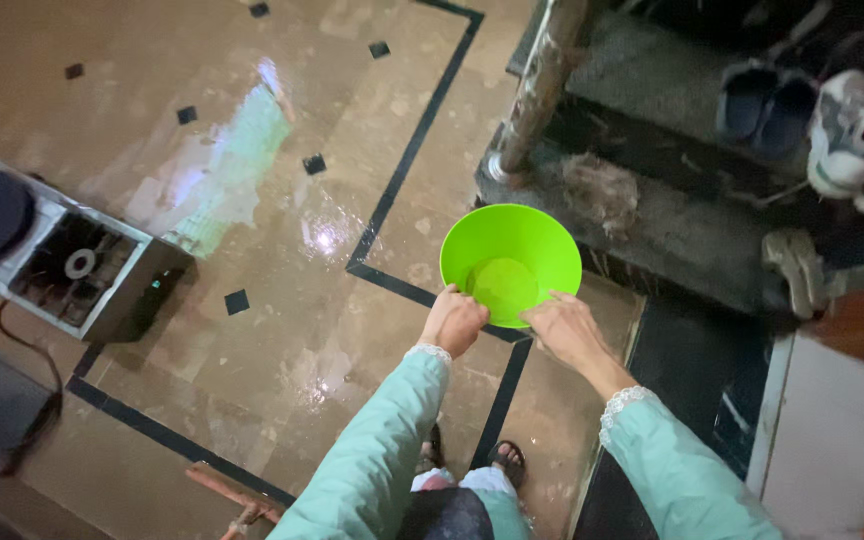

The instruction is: The person fills a green plastic basin with water from a sink faucet, then carries it to a tiled floor area and pours the water out. They repeat this cycle of filling and emptying the basin multiple times.

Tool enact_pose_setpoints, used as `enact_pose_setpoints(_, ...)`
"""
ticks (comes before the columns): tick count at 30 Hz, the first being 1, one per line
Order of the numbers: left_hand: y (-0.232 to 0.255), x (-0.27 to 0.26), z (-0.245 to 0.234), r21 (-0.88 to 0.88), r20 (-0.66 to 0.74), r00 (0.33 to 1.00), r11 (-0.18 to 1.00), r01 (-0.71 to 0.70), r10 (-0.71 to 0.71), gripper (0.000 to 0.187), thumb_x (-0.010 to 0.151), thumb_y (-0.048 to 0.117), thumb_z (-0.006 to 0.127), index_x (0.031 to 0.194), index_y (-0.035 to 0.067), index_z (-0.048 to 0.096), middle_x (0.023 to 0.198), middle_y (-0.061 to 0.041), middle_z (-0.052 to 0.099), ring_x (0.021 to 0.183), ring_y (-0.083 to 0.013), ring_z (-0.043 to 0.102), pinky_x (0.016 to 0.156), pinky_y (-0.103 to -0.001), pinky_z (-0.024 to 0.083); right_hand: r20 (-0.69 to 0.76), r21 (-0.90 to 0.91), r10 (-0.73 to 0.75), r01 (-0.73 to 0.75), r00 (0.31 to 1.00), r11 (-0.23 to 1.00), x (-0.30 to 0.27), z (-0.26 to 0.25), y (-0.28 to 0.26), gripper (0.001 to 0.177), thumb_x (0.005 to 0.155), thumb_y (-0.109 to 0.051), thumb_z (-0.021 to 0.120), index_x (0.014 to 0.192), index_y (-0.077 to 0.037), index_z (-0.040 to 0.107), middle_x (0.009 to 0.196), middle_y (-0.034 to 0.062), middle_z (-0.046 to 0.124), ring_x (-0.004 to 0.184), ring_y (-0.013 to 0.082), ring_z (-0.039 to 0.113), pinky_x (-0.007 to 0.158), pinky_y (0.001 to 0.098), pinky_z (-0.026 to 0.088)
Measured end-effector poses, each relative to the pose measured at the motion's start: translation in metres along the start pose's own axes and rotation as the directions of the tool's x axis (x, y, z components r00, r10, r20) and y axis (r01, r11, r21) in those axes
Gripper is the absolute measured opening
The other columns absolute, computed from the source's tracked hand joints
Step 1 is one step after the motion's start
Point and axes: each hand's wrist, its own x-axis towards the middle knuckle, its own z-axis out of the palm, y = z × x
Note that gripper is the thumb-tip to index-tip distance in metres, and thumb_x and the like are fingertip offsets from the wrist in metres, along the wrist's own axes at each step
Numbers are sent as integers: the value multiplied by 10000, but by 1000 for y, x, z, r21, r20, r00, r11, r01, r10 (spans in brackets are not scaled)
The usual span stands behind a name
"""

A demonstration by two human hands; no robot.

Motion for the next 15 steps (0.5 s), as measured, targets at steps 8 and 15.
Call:
enact_pose_setpoints(8,39,-4,-67,92,-110,987,987,130,-120,89,695,107,699,642,173,726,665,-94,716,731,-293,719,848,-441,511,0,1,-106,106,994,994,-5,-67,6,421,645,-62,732,1054,-161,764,931,83,764,992,265,711,1083,468,459)
enact_pose_setpoints(15,63,6,-109,85,-165,964,971,225,-209,94,636,78,697,644,166,732,674,-101,719,752,-298,725,864,-459,506,46,0,-203,203,978,979,2,-118,19,502,588,-67,811,1080,-147,747,877,121,740,947,317,696,1057,510,438)
